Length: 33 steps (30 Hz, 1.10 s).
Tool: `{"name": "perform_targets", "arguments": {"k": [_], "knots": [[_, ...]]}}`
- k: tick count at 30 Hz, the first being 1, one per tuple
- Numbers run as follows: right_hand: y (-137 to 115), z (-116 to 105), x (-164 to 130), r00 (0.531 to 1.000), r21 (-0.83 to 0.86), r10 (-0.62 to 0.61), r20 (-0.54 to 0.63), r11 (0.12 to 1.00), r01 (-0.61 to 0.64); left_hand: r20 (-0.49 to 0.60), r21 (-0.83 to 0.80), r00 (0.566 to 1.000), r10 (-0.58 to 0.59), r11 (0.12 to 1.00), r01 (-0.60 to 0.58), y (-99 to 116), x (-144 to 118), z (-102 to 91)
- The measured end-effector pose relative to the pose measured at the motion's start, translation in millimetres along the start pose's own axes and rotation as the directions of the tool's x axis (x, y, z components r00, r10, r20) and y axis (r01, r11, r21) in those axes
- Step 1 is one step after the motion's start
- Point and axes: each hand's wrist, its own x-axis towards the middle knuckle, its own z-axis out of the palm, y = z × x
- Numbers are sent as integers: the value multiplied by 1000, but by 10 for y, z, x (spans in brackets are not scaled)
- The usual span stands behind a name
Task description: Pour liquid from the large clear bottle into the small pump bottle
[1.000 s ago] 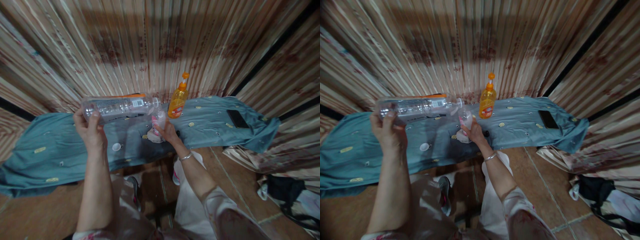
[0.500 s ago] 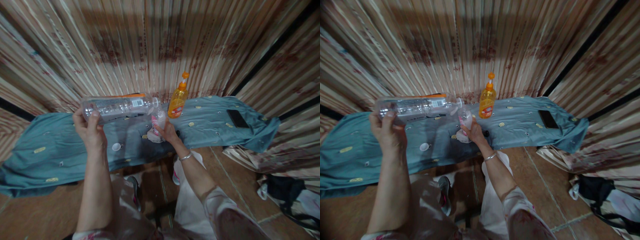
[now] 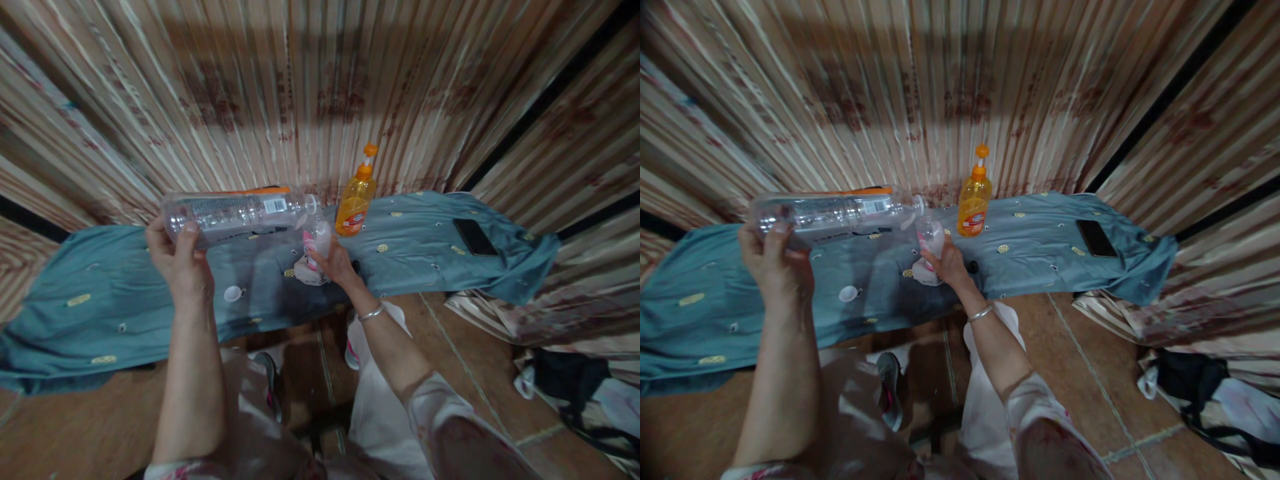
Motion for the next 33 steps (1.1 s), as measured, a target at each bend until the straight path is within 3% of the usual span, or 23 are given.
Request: {"name": "perform_targets", "arguments": {"k": [5,9,18,33], "knots": [[69,38,6,998,-58,-66,15,996,67,13,-14,1000,-11,1000,11,-20,1,-12],[96,59,11,998,-71,-57,11,996,58,42,58,999,22,998,-25,-59,15,-47],[20,30,5,1000,-58,-16,27,998,17,54,26,998,20,999,-21,-77,32,-63],[55,47,6,999,-36,-50,9,998,50,61,60,996,61,996,-65,-78,25,-70]]}}
